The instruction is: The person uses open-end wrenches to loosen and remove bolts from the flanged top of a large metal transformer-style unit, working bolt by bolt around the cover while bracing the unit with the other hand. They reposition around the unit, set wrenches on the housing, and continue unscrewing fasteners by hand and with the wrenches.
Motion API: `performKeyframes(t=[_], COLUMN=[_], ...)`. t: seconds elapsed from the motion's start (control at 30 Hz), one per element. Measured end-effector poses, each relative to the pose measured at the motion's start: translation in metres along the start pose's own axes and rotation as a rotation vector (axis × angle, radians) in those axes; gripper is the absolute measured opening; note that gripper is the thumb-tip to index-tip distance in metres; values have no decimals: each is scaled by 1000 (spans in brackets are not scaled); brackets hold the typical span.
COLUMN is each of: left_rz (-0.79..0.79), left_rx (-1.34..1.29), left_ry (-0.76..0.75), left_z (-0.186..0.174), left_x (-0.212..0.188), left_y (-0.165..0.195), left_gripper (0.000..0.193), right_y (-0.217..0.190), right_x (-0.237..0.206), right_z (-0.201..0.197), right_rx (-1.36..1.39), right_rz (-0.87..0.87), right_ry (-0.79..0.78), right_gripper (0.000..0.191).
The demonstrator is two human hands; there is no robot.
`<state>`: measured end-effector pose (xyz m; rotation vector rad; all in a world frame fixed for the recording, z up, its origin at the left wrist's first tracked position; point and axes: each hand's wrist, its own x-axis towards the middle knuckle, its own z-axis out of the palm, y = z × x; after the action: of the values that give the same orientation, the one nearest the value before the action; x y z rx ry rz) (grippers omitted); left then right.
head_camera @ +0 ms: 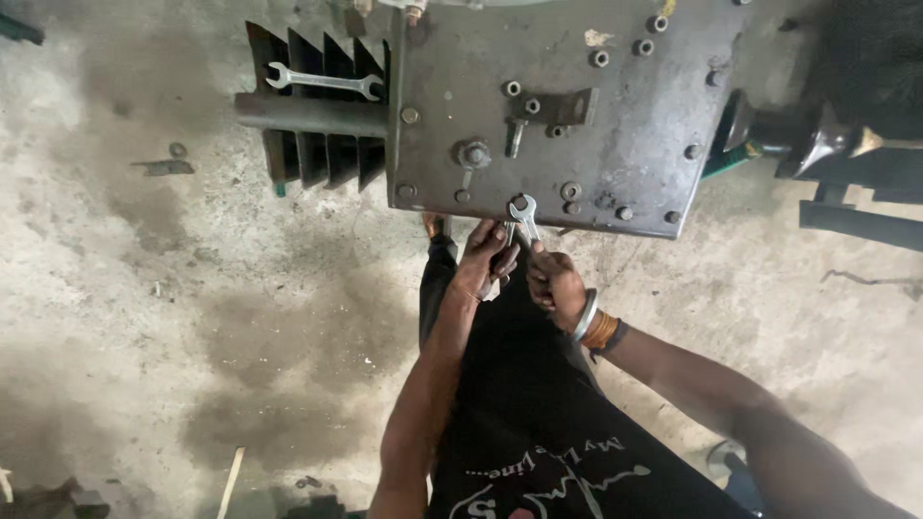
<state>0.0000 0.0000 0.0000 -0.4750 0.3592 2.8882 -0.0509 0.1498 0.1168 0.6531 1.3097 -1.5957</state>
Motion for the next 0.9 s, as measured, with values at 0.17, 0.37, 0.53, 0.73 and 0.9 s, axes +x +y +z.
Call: performKeyframes(t=[0.17, 0.37, 0.53, 0.73, 0.9], left_rz=[-43, -78, -69, -119, -202], left_rx=[102, 223, 58, 43, -68], left_ry=[217, 250, 164, 40, 273], left_z=[-2, 3, -4, -16, 4], left_x=[-1, 9, 9, 28, 24], left_y=[-6, -3, -5, -4, 15], left_gripper=[8, 28, 46, 22, 17], right_y=[6, 6, 20, 44, 29], right_x=[1, 9, 8, 35, 20], right_z=[-1, 9, 28, 100, 114], right_rx=[46, 109, 228, 579, 560], right_rz=[-32, -86, -80, -231, -217], right_ry=[49, 139, 185, 411, 270], right_gripper=[48, 46, 44, 48, 49])
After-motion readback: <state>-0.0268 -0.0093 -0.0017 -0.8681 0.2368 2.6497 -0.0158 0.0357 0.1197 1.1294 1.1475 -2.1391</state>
